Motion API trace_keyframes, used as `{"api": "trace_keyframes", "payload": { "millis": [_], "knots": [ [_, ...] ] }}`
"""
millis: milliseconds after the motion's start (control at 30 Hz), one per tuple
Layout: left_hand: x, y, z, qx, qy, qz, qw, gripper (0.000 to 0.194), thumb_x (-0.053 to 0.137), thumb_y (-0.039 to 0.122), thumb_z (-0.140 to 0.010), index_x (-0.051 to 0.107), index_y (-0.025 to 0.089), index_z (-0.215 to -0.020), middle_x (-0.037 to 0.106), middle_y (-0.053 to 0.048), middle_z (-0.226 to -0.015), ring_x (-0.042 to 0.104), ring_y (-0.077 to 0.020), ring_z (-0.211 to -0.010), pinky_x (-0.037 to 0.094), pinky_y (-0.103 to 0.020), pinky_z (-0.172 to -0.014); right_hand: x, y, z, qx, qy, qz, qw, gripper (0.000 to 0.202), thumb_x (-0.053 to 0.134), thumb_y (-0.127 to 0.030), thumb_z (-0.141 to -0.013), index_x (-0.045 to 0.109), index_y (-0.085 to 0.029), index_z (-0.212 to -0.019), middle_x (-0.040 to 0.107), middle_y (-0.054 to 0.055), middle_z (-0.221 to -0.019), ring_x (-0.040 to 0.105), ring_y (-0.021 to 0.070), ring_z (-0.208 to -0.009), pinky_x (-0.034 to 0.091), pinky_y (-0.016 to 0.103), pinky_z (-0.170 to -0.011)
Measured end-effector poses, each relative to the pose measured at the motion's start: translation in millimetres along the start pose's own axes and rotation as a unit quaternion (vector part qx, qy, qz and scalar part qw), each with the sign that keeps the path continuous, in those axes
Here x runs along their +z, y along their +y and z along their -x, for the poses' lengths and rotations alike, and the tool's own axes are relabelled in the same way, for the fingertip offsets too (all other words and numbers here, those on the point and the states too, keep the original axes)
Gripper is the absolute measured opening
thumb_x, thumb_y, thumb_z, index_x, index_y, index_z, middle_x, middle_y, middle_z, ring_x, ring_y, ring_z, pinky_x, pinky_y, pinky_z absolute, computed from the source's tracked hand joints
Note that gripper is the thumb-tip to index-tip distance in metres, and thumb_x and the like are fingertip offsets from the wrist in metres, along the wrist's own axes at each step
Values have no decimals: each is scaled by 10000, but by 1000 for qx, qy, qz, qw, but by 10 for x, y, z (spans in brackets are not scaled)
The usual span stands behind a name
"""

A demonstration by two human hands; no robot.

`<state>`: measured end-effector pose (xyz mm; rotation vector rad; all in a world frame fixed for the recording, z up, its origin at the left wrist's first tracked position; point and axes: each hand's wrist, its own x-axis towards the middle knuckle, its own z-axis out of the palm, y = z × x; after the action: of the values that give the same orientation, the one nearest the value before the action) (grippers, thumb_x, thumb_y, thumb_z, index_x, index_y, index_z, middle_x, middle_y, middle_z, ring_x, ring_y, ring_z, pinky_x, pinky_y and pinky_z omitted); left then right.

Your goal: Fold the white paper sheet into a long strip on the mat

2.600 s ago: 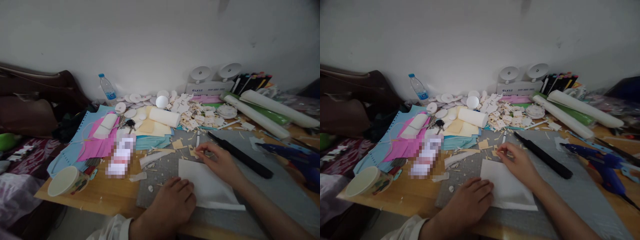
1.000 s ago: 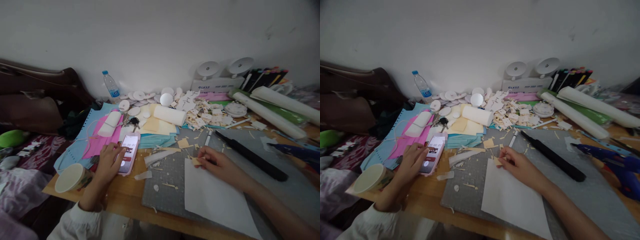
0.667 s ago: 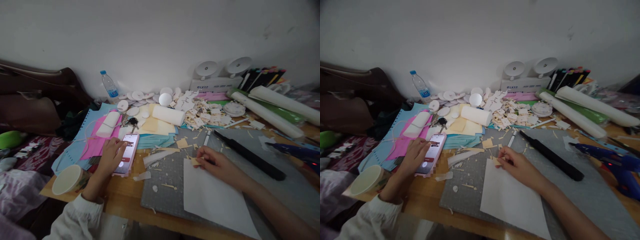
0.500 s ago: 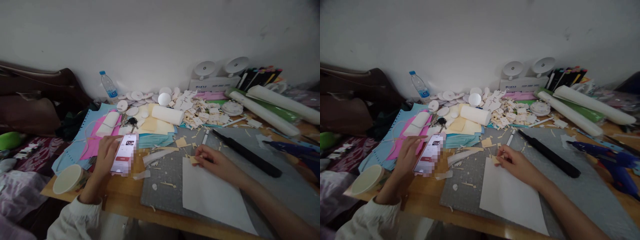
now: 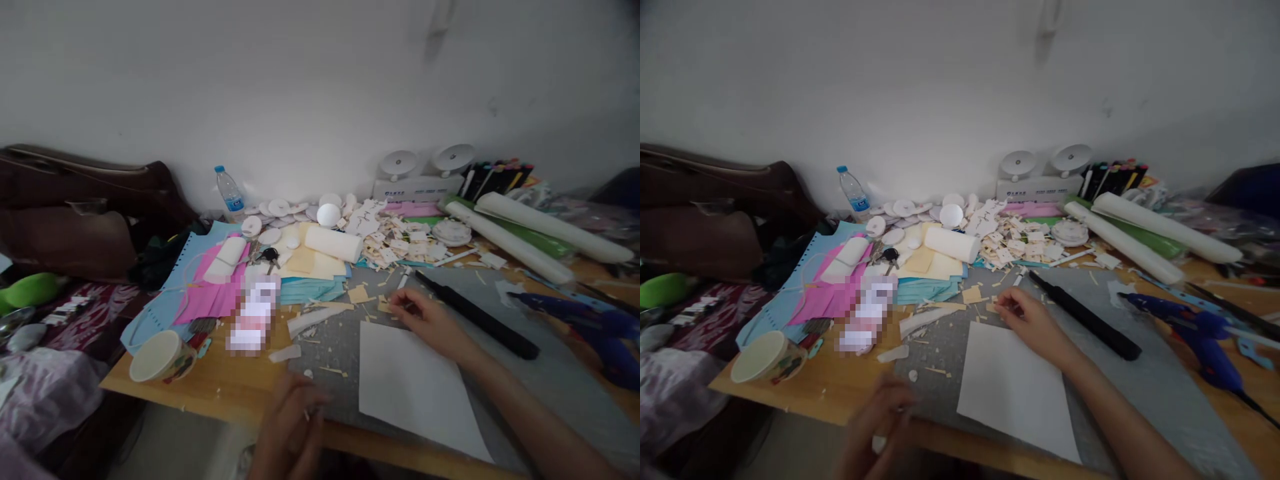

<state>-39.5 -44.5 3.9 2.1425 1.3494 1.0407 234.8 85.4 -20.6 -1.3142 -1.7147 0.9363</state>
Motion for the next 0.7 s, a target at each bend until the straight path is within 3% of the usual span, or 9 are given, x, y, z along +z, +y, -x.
{"api": "trace_keyframes", "payload": {
  "millis": [100,200,400,567,700],
  "knots": [
    [143,24,-64,59,-29,-27,998,260,468,88,-827,547,243,-1020,620,-66,-896,591,-186,-820,521,-314,-711,-29,35,-29,4,36,-35,999,302,572,-520,-799,567,-220,-826,575,14,-754,550,165,-690,480,298,-614],
    [174,-1,-185,91,-55,-42,993,285,474,70,-812,542,229,-1038,629,-67,-909,591,-187,-834,523,-316,-705,-53,40,-33,15,27,-50,998,342,559,-512,-806,588,-219,-981,604,32,-829,577,169,-713,502,303,-603],
    [195,-30,-305,58,-91,-71,992,303,477,62,-811,563,228,-1049,625,-66,-973,578,-205,-899,515,-360,-761,-85,-6,4,65,-63,-89,992,314,574,-437,-819,615,-219,-1040,637,23,-853,628,174,-747,517,349,-718],
    [223,-78,-384,38,-103,-78,991,255,475,103,-846,573,220,-1051,611,-74,-1009,564,-213,-956,497,-376,-817,-93,24,6,74,-71,-110,989,294,634,-415,-783,634,-190,-972,640,30,-867,606,156,-743,502,321,-704],
    [324,-156,-655,44,-110,-91,989,225,497,143,-856,582,198,-1057,600,-81,-1044,545,-215,-1004,469,-375,-887,-84,69,0,74,-68,-150,984,311,680,-437,-739,623,-192,-920,623,18,-830,594,148,-717,517,302,-647]
  ]
}}
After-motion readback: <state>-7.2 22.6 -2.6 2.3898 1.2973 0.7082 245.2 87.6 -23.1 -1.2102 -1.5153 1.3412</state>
